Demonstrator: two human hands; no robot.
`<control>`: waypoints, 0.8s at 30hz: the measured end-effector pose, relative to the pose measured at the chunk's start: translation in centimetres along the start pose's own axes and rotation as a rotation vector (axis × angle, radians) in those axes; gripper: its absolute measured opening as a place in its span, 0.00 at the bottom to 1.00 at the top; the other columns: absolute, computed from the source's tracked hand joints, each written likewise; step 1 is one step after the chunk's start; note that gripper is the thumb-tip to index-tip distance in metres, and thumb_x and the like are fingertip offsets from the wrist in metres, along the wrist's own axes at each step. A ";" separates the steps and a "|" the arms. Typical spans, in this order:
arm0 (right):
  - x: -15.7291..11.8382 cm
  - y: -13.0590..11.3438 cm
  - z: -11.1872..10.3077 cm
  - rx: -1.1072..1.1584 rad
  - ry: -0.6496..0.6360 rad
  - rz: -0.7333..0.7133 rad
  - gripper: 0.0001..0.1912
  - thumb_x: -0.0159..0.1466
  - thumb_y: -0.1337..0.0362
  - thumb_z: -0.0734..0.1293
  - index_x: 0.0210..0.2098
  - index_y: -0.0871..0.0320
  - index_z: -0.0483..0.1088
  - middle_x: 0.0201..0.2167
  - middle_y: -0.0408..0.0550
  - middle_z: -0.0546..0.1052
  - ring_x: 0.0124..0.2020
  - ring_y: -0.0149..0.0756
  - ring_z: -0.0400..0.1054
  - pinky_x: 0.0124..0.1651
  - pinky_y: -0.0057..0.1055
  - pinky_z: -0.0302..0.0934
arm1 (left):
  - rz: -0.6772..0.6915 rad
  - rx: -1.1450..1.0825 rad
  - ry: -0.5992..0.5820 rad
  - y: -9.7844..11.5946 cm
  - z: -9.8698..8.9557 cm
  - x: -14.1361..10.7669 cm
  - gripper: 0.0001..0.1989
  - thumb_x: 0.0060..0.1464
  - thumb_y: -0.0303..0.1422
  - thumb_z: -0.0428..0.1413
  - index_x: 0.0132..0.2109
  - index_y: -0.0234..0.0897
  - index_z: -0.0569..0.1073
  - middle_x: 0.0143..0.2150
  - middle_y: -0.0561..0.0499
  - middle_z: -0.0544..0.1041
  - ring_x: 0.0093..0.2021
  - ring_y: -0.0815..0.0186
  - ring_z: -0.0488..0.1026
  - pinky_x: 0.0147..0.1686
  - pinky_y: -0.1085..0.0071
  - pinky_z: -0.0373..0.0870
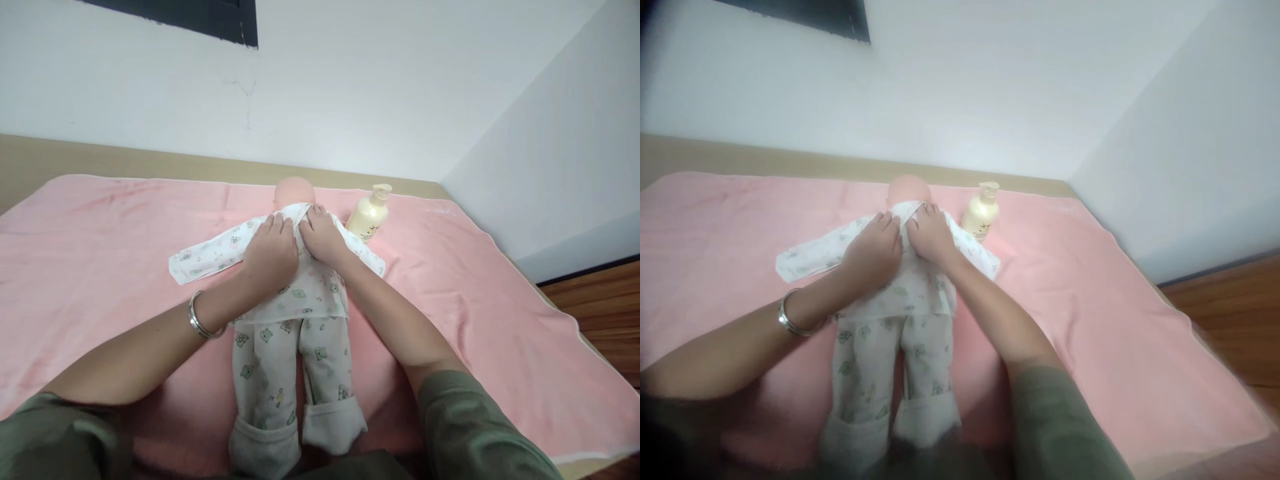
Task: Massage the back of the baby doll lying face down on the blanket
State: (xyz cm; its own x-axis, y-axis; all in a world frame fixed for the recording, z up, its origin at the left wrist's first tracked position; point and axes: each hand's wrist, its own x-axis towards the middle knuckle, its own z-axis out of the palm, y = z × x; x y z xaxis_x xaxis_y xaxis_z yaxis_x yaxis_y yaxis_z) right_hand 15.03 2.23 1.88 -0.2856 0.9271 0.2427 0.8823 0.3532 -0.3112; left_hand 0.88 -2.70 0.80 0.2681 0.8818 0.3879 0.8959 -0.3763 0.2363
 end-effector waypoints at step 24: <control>-1.3 -1.5 -1.7 0.092 -0.016 -0.022 0.30 0.71 0.60 0.54 0.68 0.72 0.58 0.72 0.66 0.58 0.75 0.55 0.48 0.75 0.55 0.46 | -0.281 -0.291 0.105 -2.4 2.2 2.0 0.27 0.62 0.39 0.40 0.59 0.30 0.73 0.58 0.38 0.77 0.60 0.49 0.71 0.64 0.51 0.65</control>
State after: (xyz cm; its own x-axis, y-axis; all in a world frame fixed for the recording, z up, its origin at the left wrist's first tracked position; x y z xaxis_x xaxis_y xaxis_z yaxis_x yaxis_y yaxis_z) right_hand 14.71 0.25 3.60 -0.3113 0.9206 0.2359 0.8377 0.3830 -0.3893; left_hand 0.06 0.61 -0.93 -0.0237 0.9335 0.3578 0.7877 -0.2030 0.5816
